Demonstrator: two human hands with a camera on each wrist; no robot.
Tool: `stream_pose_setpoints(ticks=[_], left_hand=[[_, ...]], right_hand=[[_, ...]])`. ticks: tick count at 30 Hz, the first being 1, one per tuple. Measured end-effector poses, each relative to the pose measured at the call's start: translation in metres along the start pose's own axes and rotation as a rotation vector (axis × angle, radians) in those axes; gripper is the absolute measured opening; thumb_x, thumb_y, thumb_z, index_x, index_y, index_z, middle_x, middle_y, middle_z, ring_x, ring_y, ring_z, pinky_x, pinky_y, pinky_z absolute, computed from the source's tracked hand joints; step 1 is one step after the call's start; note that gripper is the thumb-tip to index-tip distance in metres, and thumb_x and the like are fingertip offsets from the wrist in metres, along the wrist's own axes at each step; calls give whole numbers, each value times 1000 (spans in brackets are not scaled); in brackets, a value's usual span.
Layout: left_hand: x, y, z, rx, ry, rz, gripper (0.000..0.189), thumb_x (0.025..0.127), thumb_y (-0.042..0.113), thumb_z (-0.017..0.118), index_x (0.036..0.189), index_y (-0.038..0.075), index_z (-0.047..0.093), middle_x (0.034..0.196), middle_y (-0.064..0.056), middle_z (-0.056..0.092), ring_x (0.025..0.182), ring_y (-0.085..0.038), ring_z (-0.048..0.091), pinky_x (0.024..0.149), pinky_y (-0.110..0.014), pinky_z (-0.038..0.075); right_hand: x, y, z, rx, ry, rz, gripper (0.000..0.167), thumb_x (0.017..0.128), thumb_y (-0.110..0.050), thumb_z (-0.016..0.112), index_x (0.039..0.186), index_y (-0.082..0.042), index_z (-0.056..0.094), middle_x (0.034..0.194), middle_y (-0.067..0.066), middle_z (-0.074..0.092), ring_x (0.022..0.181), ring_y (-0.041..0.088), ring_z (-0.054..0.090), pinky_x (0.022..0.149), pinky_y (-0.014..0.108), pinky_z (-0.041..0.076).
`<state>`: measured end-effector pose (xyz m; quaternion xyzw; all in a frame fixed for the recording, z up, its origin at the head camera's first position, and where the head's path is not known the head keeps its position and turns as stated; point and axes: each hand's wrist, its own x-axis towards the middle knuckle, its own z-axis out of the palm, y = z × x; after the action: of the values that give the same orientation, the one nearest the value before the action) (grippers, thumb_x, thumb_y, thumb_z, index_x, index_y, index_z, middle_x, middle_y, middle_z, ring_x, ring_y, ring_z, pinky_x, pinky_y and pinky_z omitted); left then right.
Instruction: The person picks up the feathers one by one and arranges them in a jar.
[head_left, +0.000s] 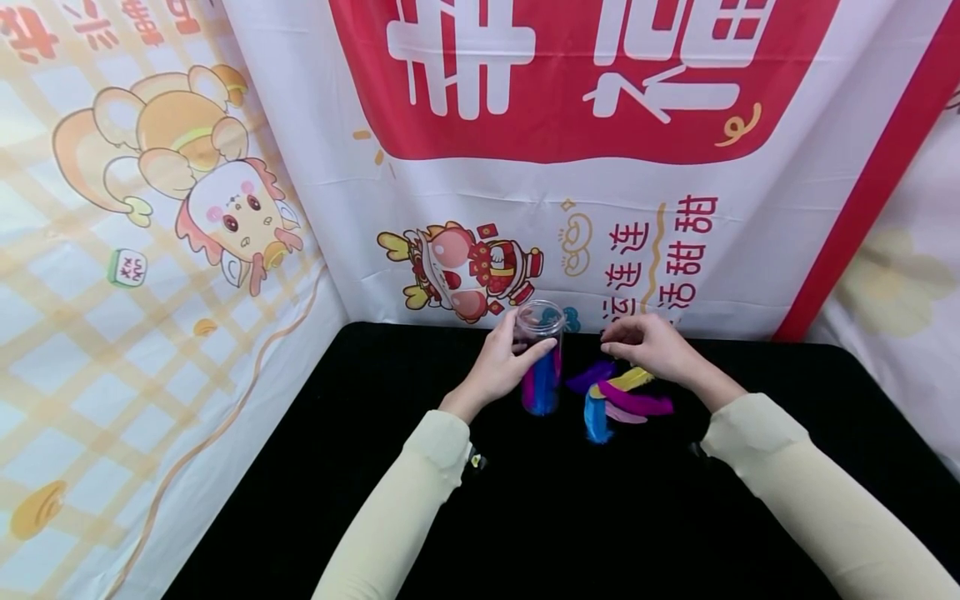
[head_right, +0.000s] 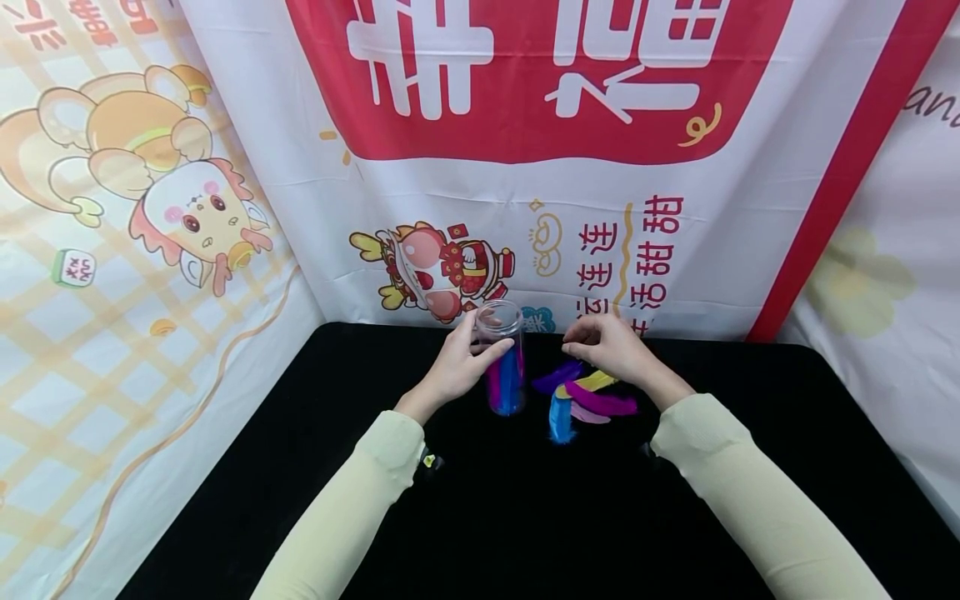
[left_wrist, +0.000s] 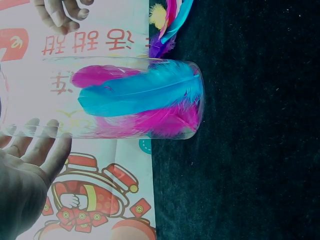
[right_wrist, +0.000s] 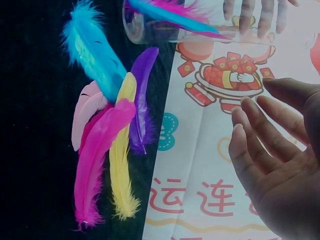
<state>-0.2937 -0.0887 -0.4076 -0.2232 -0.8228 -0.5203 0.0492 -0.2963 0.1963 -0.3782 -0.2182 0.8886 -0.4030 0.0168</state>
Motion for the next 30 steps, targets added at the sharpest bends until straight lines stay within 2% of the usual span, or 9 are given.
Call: stream_pose_setpoints(ticks=[4, 15, 22, 27, 30], left_hand=[[0, -1, 0, -1, -1, 2, 69, 98, 43, 69, 153, 15, 37, 136, -7, 58, 119, -16, 62, 102, -38, 54], [0, -1, 0, 4, -6, 2, 70, 98, 43, 69, 153, 13, 37, 139, -12, 57, 121, -17, 61, 102, -38, 54], [0, 1, -1, 2, -10, -1, 71, 98, 42, 69, 154, 12, 36, 141, -13, 56, 122, -18, 61, 102, -38, 54], [0, 0, -1, 6, -9, -8, 71, 98, 44, 69, 154, 13, 36, 143, -11, 55, 124, -18, 61, 103, -38, 53], [0, -1, -1, 2, -11, -9, 71, 98, 44, 68, 154, 14, 36, 144, -11, 55, 124, -18, 60, 103, -38, 53]], right_hand=[[0, 3, 1, -15, -5, -5, 16, 95, -16, 74, 107, -5, 75, 99, 11, 75, 84, 24, 69, 67, 31, 57], [-3, 12, 4, -34, -20, -13, 17, 95, -17, 75, 107, -5, 75, 100, 8, 75, 86, 24, 69, 70, 30, 56], [-3, 23, 7, -29, -43, 47, 18, 96, -19, 73, 109, -6, 74, 100, 11, 75, 80, 20, 67, 65, 32, 56], [-4, 32, 9, -27, -48, 40, 20, 95, -15, 74, 109, -1, 73, 98, 11, 75, 83, 25, 68, 66, 32, 57], [-4, 35, 11, -32, -51, 40, 21, 95, -13, 74, 110, 1, 73, 97, 11, 75, 83, 24, 69, 66, 31, 57]])
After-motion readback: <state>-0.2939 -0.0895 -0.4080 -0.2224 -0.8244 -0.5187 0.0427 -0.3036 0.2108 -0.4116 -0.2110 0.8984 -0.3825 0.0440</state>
